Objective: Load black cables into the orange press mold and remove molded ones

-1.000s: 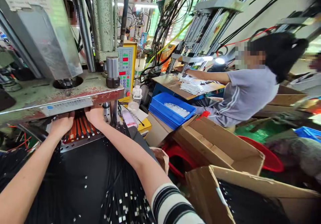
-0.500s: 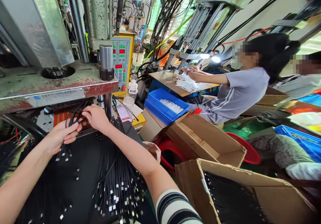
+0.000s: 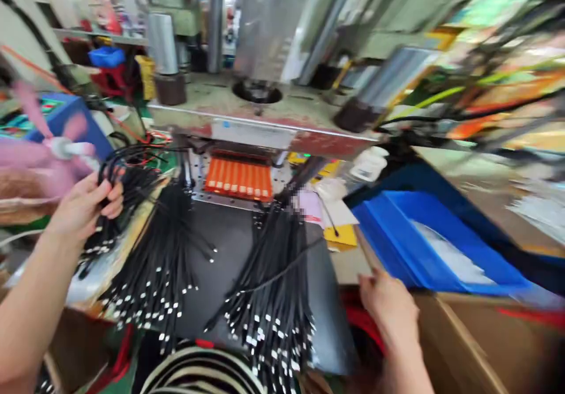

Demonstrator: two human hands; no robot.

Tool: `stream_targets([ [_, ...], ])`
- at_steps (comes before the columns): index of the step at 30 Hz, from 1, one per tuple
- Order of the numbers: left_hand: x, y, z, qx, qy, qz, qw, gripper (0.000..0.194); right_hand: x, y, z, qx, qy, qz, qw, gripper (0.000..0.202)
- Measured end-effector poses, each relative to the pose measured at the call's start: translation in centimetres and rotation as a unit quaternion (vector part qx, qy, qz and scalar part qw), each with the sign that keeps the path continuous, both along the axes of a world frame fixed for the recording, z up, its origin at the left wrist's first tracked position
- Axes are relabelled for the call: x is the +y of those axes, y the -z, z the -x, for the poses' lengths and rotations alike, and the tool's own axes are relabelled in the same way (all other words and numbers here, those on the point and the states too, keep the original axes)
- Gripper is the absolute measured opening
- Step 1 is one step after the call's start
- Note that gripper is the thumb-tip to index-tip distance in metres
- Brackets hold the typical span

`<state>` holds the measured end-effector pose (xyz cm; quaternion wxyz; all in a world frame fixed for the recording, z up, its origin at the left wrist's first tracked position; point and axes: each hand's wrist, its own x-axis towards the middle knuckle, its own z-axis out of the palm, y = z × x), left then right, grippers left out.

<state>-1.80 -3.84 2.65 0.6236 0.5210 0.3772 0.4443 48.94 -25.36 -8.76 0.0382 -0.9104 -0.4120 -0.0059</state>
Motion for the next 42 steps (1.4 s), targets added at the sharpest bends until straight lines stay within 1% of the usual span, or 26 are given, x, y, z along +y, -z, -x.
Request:
stream_targets([
  [2,0.6,0.2,2.4,0.029,-0.032,-0.047,0.998,0.032,1.5,0.2,0.6,-0.006,-0.025,-0.027,0.999,0.034],
  [3,1.0,0.4,3.5,0.062,-0.049,-0.071,0.994,0.031,2.9,-0.1,1.9,0.017,-0.063,-0.053,0.996,0.036],
  [4,1.5,0.8,4.6,0.116,-0.074,-0.095,0.986,0.029,4.4,-0.6,3.7,0.052,-0.122,-0.079,0.988,0.036],
  [5,2.0,1.3,5.4,0.195,-0.104,-0.122,0.967,0.027,6.1,-1.3,6.1,0.096,-0.194,-0.092,0.972,0.033],
  [6,2.4,1.9,6.1,0.299,-0.138,-0.151,0.932,0.028,7.8,-2.0,8.9,0.138,-0.270,-0.088,0.949,0.029],
  [7,2.6,2.7,6.5,0.418,-0.167,-0.179,0.875,0.031,9.5,-2.7,11.9,0.171,-0.347,-0.072,0.919,0.028],
  [8,2.8,3.5,6.7,0.538,-0.185,-0.197,0.799,0.036,11.1,-3.1,15.0,0.197,-0.419,-0.045,0.885,0.027],
  [9,2.7,4.4,6.6,0.639,-0.188,-0.204,0.717,0.042,12.6,-3.3,17.8,0.210,-0.473,-0.017,0.856,0.027],
  [10,2.5,5.3,6.3,0.716,-0.175,-0.195,0.647,0.048,14.0,-3.3,20.4,0.213,-0.498,0.004,0.840,0.028],
  [11,2.1,6.2,5.9,0.768,-0.154,-0.180,0.596,0.055,15.2,-3.2,22.5,0.210,-0.508,0.022,0.835,0.028],
  [12,1.6,6.9,5.5,0.799,-0.135,-0.165,0.563,0.060,16.3,-2.9,24.1,0.210,-0.510,0.036,0.833,0.027],
  [13,1.0,7.5,5.0,0.815,-0.122,-0.155,0.545,0.064,17.1,-2.5,25.3,0.212,-0.505,0.048,0.835,0.025],
  [15,0.1,8.3,4.3,0.827,-0.114,-0.153,0.529,0.067,18.3,-2.0,26.4,0.231,-0.494,0.065,0.835,0.017],
  [18,-0.6,8.5,3.8,0.829,-0.119,-0.157,0.523,0.066,18.8,-1.7,26.6,0.281,-0.489,0.076,0.823,0.014],
  [21,-0.6,8.5,3.6,0.826,-0.127,-0.170,0.522,0.065,18.3,-1.7,27.0,0.294,-0.504,0.091,0.807,0.007],
  [24,-0.6,8.5,3.4,0.821,-0.148,-0.194,0.516,0.068,17.3,-2.1,27.7,0.230,-0.527,0.103,0.811,0.012],
  [26,-0.5,8.5,3.1,0.805,-0.166,-0.225,0.524,0.069,16.7,-2.8,27.6,0.178,-0.554,0.073,0.810,0.011],
  [28,-0.1,8.4,2.5,0.768,-0.174,-0.266,0.556,0.066,16.5,-4.0,26.9,0.136,-0.590,0.003,0.796,0.012],
  [30,0.8,8.4,1.5,0.712,-0.147,-0.301,0.617,0.056,17.3,-5.3,25.9,0.106,-0.607,-0.075,0.784,0.017],
  [31,1.5,8.3,0.8,0.679,-0.120,-0.313,0.653,0.048,18.0,-6.0,25.2,0.101,-0.598,-0.110,0.787,0.019],
  [33,3.1,8.2,-1.3,0.600,-0.048,-0.346,0.720,0.038,20.4,-7.0,24.0,0.117,-0.551,-0.171,0.808,0.020],
  [35,4.5,8.0,-3.9,0.519,0.014,-0.391,0.760,0.033,23.3,-7.6,22.8,0.167,-0.474,-0.220,0.836,0.021],
  [37,5.7,7.7,-6.5,0.448,0.046,-0.435,0.779,0.029,26.3,-7.6,21.7,0.237,-0.395,-0.243,0.854,0.022],
  [39,6.6,7.7,-8.7,0.389,0.052,-0.476,0.787,0.026,28.6,-7.3,20.9,0.298,-0.335,-0.241,0.861,0.025],
  [40,7.0,7.8,-9.6,0.365,0.052,-0.499,0.784,0.025,29.4,-7.1,20.6,0.319,-0.319,-0.235,0.861,0.026],
  [42,7.8,8.2,-10.8,0.335,0.054,-0.551,0.762,0.024,30.3,-6.5,20.1,0.343,-0.307,-0.226,0.859,0.029],
])
